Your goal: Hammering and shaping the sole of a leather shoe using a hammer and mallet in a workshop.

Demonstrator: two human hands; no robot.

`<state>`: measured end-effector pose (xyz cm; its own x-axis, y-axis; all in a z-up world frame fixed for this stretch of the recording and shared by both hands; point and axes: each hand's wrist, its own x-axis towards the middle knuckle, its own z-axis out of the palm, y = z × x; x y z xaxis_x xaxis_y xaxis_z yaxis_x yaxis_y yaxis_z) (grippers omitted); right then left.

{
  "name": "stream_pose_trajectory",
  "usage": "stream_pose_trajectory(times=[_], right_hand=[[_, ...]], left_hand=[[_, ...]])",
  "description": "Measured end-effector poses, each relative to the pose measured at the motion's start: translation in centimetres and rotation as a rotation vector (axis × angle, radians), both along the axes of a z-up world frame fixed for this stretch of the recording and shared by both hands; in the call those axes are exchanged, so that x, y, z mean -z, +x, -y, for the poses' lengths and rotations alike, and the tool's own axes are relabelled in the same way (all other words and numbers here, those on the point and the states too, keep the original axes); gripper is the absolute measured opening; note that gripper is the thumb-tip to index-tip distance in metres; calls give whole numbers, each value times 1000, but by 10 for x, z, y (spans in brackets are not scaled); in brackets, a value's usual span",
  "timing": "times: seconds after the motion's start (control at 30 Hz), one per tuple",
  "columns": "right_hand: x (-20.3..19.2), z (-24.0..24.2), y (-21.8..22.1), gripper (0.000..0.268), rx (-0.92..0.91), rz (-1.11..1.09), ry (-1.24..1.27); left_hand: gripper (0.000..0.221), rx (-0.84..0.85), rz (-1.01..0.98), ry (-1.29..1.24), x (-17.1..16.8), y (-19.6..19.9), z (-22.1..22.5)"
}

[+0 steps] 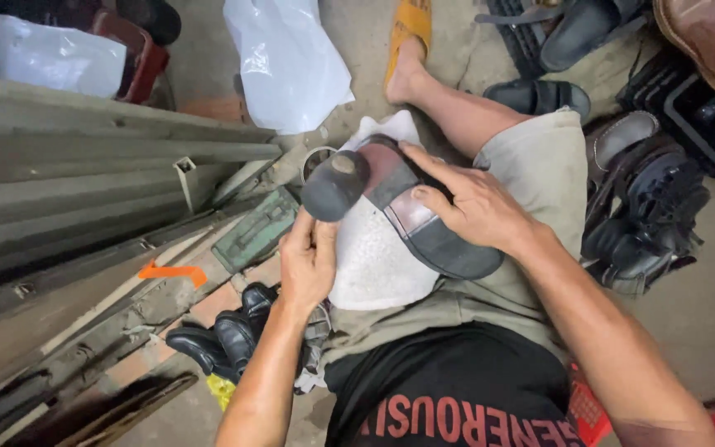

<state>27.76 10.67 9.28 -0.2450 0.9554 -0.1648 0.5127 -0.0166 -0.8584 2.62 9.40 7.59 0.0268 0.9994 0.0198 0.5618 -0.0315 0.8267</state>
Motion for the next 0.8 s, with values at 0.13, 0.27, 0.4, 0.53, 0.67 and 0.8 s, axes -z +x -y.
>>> stream_pose_trajectory(times=[0.13, 0.27, 0.4, 0.53, 0.67, 0.8], right_hand=[[-2, -1, -11, 57, 47, 119, -113], [-10, -3, -21, 56, 96, 93, -99], [-3, 20, -14, 63, 77, 76, -397], [-4, 15, -6, 56, 70, 51, -266], [-12, 11, -4, 55, 64, 65, -267], [-9, 12, -4, 56, 34, 92, -279]], left_hand=[[36, 141, 188, -72, 3, -14, 2], [13, 94, 44, -95, -63, -5, -19], [44, -186, 312, 2, -29, -43, 33], [18, 148, -387, -347, 13, -53, 29], [39, -147, 110, 91, -31, -34, 17], [41, 50, -835, 224, 22, -40, 25]])
